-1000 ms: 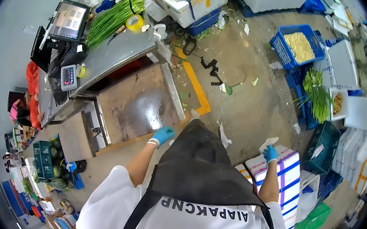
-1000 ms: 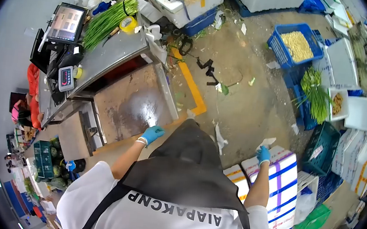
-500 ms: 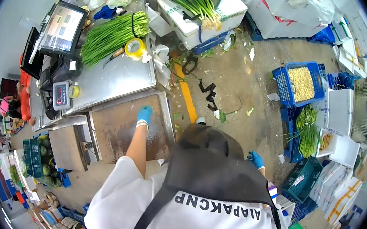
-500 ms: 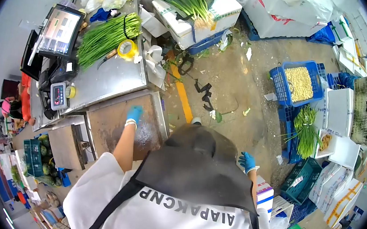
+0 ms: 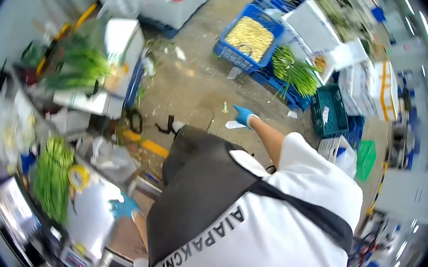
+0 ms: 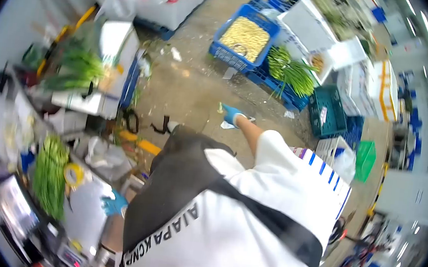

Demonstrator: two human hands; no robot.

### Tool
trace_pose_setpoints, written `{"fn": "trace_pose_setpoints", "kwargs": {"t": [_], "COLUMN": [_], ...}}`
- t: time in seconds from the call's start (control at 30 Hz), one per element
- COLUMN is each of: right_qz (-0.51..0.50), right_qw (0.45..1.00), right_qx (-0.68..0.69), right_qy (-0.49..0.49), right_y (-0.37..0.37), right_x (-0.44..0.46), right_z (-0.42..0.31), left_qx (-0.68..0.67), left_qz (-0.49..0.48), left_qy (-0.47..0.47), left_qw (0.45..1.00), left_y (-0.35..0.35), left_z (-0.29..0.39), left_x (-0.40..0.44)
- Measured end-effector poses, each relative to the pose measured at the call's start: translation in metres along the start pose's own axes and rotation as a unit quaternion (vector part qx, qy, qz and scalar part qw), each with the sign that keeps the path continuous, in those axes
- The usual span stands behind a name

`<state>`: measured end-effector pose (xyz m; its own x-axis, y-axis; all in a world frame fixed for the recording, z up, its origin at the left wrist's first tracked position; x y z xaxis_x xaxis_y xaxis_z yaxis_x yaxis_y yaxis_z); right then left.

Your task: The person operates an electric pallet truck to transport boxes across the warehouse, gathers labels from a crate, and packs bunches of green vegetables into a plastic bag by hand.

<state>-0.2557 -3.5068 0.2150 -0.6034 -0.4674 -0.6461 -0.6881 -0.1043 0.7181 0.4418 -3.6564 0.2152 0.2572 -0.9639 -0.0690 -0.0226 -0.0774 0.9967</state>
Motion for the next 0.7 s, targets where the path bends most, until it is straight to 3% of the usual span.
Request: {"fn": "trace_pose_setpoints", "kwargs": {"t": [0.07, 0.1, 0.13, 0.17, 0.23, 0.33, 0.4, 0.47, 0.5, 0.53, 0.67, 0.7], "right_qz": [0.067, 0.015, -0.059, -0.130, -0.162, -0.098, 0.022, 0.027, -0.015, -0.005, -0.071, -0.060], "right_qw": [0.990, 0.992, 0.979, 0.953, 0.943, 0.955, 0.971, 0.974, 0.936, 0.893, 0.781, 0.658], "right_qx": [0.066, 0.090, 0.174, 0.257, 0.250, 0.179, 0.227, 0.191, 0.238, 0.317, 0.478, 0.564], "right_qy": [0.108, 0.083, 0.088, 0.096, 0.148, 0.214, 0.070, -0.121, -0.257, -0.319, -0.396, -0.495], "right_y": [0.006, 0.015, 0.023, 0.027, 0.023, -0.008, -0.025, -0.039, -0.046, -0.079, -0.178, -0.185], "right_x": [0.036, 0.029, 0.008, -0.015, -0.045, -0.075, -0.098, -0.137, -0.161, -0.170, -0.197, -0.210], "right_z": [-0.045, -0.092, -0.120, -0.134, -0.147, -0.079, 0.022, 0.126, 0.174, 0.236, 0.390, 0.400], "left_qx": [-0.032, -0.018, 0.053, 0.053, 0.022, -0.099, -0.197, -0.306, -0.351, -0.385, -0.430, -0.425], "left_qz": [-0.016, -0.022, 0.240, 0.239, 0.236, 0.137, 0.066, -0.024, -0.071, -0.120, -0.291, -0.322], "left_qy": [0.019, -0.009, -0.051, -0.079, -0.059, -0.141, -0.203, -0.236, -0.249, -0.256, -0.279, -0.282], "left_qw": [0.999, 1.000, 0.968, 0.966, 0.970, 0.975, 0.957, 0.922, 0.900, 0.879, 0.808, 0.798], "left_y": [-0.008, -0.033, -0.060, -0.066, -0.069, -0.063, -0.058, -0.056, -0.055, -0.055, -0.051, -0.050], "left_z": [-0.012, -0.022, -0.038, -0.031, -0.017, 0.051, 0.108, 0.168, 0.195, 0.223, 0.323, 0.342], "left_x": [0.001, 0.025, 0.030, 0.033, 0.044, 0.083, 0.105, 0.116, 0.116, 0.112, 0.063, 0.044]}}
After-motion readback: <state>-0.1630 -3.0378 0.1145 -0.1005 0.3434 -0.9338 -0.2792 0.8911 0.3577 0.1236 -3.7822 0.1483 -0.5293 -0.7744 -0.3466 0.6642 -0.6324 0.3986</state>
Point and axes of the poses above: each hand's wrist, its own x-axis towards the middle knuckle, its own y-axis out of the back of the hand, z = x × y, the point moved 6 cm from there along x, towards the middle knuckle, and after that the axes turned 14 degrees about -y, right-handed, at the moved point
